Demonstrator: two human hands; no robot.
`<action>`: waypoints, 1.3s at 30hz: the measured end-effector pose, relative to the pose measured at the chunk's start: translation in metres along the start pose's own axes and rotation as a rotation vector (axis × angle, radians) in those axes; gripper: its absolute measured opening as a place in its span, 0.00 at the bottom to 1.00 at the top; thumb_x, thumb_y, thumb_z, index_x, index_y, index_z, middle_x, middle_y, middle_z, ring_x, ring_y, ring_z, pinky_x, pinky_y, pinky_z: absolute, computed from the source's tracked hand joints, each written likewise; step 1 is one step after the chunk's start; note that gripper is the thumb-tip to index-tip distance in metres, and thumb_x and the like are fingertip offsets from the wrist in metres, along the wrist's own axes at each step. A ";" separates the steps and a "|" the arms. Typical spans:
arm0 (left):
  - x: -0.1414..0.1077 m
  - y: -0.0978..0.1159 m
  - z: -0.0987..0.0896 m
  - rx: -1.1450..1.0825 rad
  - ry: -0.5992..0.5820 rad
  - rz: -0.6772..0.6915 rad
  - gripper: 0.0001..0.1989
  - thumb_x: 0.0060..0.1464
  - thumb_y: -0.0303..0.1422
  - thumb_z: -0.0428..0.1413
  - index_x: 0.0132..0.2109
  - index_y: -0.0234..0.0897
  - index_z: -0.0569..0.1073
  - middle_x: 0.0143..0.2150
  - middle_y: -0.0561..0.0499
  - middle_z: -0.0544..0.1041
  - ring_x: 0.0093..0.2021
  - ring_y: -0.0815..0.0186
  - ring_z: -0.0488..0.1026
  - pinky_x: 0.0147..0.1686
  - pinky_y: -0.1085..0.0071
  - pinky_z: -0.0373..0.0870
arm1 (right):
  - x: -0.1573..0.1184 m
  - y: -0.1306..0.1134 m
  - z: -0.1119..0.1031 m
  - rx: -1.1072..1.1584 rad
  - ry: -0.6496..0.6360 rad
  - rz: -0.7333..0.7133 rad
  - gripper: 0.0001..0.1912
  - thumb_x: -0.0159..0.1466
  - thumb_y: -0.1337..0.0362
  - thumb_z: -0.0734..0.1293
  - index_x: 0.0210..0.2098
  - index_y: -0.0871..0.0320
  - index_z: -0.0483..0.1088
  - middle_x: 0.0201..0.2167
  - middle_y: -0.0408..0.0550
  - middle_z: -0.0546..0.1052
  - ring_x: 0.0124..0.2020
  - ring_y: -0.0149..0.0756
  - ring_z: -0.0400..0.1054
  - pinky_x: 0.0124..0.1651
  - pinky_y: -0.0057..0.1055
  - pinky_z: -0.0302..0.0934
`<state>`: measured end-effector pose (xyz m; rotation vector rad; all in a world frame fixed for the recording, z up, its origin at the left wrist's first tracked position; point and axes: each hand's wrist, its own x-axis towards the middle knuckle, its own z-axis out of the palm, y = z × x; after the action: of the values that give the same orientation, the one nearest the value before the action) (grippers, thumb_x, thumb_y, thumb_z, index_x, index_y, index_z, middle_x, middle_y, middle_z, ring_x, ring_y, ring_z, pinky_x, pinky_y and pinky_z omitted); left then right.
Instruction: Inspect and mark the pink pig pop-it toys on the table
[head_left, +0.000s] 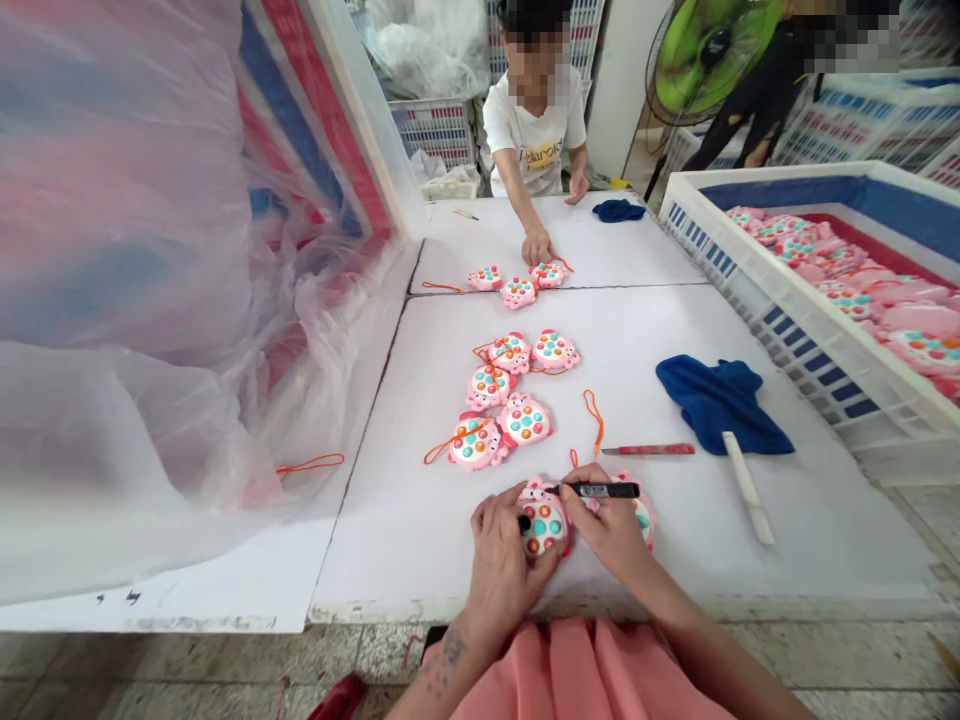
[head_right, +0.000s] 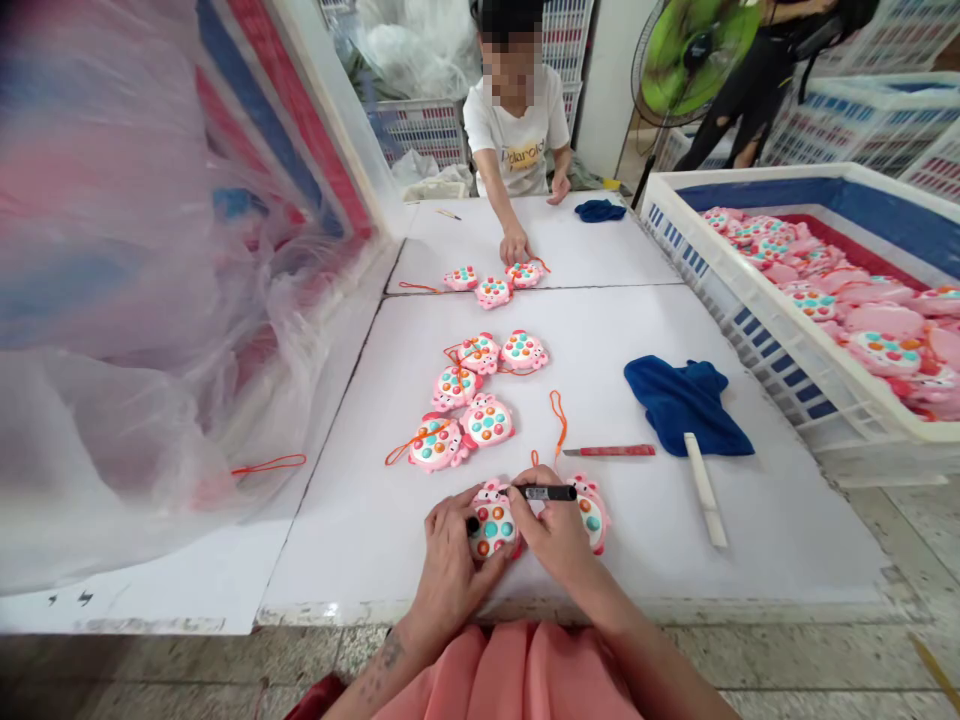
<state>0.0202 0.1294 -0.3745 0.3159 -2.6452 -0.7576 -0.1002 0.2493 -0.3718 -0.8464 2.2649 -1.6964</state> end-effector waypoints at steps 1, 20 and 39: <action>0.000 0.000 0.000 0.004 -0.002 0.002 0.20 0.54 0.37 0.59 0.50 0.37 0.62 0.55 0.38 0.70 0.55 0.53 0.68 0.53 0.47 0.62 | -0.001 0.002 0.001 -0.013 -0.008 -0.001 0.03 0.65 0.63 0.63 0.35 0.55 0.67 0.31 0.44 0.72 0.34 0.36 0.67 0.39 0.33 0.62; -0.006 -0.004 0.004 -0.010 -0.017 -0.001 0.29 0.50 0.48 0.61 0.50 0.34 0.62 0.55 0.35 0.69 0.52 0.50 0.69 0.45 0.51 0.67 | -0.005 -0.005 0.006 0.088 0.004 0.096 0.05 0.66 0.61 0.63 0.39 0.54 0.66 0.35 0.46 0.72 0.37 0.37 0.69 0.41 0.33 0.64; -0.014 -0.004 0.005 0.038 0.080 -0.055 0.25 0.51 0.46 0.59 0.49 0.34 0.64 0.50 0.36 0.71 0.47 0.51 0.70 0.40 0.54 0.69 | -0.017 0.001 0.023 0.033 -0.031 0.108 0.02 0.67 0.63 0.60 0.38 0.54 0.63 0.33 0.43 0.68 0.37 0.35 0.65 0.42 0.32 0.59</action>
<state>0.0317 0.1331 -0.3845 0.4216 -2.5878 -0.6980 -0.0756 0.2400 -0.3833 -0.7249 2.2137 -1.6576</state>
